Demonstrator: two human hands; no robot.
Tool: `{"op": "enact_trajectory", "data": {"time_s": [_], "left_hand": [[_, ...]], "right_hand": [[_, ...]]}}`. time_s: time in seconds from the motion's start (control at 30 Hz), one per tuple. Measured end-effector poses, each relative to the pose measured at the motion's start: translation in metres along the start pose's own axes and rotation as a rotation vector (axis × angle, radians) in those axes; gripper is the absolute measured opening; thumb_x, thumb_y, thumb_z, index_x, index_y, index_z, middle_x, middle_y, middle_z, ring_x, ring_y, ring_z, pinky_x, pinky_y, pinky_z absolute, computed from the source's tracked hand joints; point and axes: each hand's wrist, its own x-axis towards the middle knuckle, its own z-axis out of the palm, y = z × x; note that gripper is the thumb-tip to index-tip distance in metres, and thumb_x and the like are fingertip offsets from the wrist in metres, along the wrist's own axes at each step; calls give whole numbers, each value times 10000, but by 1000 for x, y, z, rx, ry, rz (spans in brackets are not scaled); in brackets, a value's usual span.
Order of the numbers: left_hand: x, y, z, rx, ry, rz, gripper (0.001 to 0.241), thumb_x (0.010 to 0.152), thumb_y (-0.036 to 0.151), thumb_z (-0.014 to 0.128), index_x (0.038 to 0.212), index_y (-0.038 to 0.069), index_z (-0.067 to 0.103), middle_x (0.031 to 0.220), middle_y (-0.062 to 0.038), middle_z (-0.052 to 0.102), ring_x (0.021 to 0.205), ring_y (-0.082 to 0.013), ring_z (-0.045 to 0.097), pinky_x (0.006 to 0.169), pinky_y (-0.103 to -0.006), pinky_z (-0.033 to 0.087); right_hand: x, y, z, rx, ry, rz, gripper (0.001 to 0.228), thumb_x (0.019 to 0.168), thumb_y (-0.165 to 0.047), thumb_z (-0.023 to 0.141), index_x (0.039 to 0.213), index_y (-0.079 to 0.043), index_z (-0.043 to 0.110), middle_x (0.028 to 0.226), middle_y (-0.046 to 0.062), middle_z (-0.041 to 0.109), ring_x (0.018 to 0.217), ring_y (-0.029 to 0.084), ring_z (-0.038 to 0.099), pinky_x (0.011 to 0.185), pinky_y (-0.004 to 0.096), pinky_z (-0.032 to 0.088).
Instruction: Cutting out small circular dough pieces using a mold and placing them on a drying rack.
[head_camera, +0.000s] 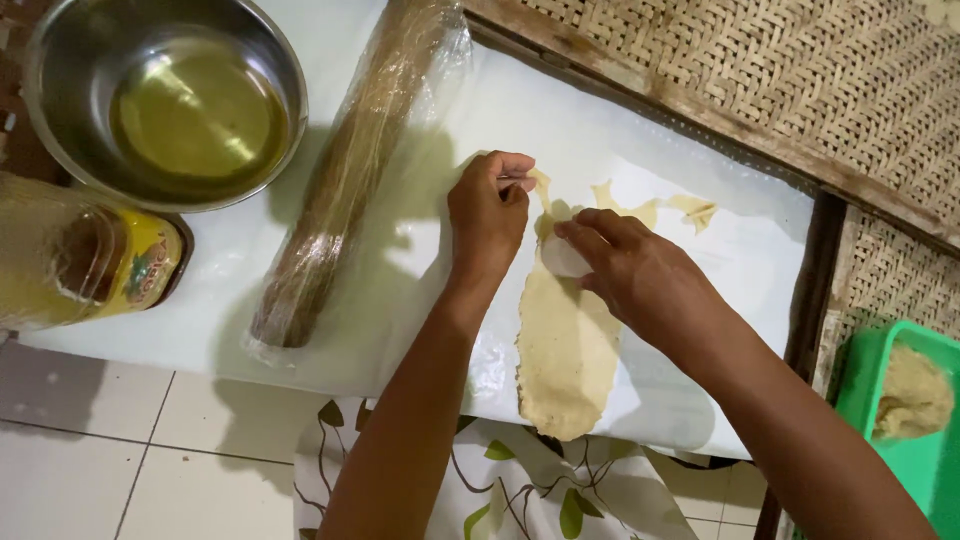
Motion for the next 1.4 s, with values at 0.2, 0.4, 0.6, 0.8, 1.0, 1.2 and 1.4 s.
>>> {"op": "enact_trajectory", "data": {"time_s": [0.2, 0.4, 0.6, 0.8, 1.0, 1.2, 1.4], "left_hand": [[1, -3, 2, -55, -12, -8, 298, 865, -144, 541, 1097, -7, 669, 1055, -111, 729, 995, -179, 774, 886, -287, 609], [0, 4, 0, -41, -13, -40, 270, 881, -122, 562, 1088, 6, 679, 1060, -101, 729, 993, -181, 778, 868, -296, 596], [-1, 5, 0, -9, -16, -32, 259, 872, -121, 576, 1074, 8, 675, 1074, -101, 725, 1004, -183, 778, 871, -295, 596], [1, -19, 3, 44, -31, 56, 284, 871, -111, 586, 1110, 21, 665, 1108, -96, 714, 1022, -192, 769, 863, -301, 594], [-5, -14, -5, 112, -132, 146, 501, 812, -154, 482, 1230, 73, 640, 1218, -111, 685, 1060, -241, 710, 898, -354, 571], [-10, 8, -8, 618, -136, 556, 487, 857, -96, 569, 1251, 138, 734, 1252, -144, 632, 1160, -338, 563, 990, -422, 479], [-4, 1, -9, 765, -272, 679, 279, 850, 37, 692, 1070, 179, 787, 1237, -64, 666, 1144, -306, 572, 952, -384, 501]], "right_hand": [[-2, 11, 16, -152, 115, -143, 609, 799, -224, 767, 1346, -18, 596, 1275, 216, 654, 1081, 379, 684, 814, 420, 581], [12, 3, -4, -31, -106, 50, 653, 821, -369, 760, 1330, -6, 573, 1193, 183, 690, 929, 373, 704, 784, 448, 570], [12, 18, 12, -79, -104, -12, 709, 828, -405, 734, 1383, -9, 541, 1298, 215, 643, 1010, 372, 693, 808, 440, 577], [3, 14, 11, 12, -28, 28, 649, 846, -295, 738, 1423, -82, 530, 1383, 189, 616, 1084, 365, 671, 870, 419, 566], [-17, 79, 27, 981, 79, 235, 657, 868, -208, 721, 1493, -205, 518, 1411, 118, 653, 1194, 278, 701, 981, 393, 551], [-88, 139, 21, 406, 214, 563, 679, 858, -279, 769, 1488, -225, 522, 1420, 153, 597, 1101, 324, 691, 914, 441, 583], [-105, 169, 54, 47, 383, 341, 607, 847, -301, 783, 1408, -136, 618, 1357, 186, 638, 1070, 389, 681, 893, 463, 564]]}}
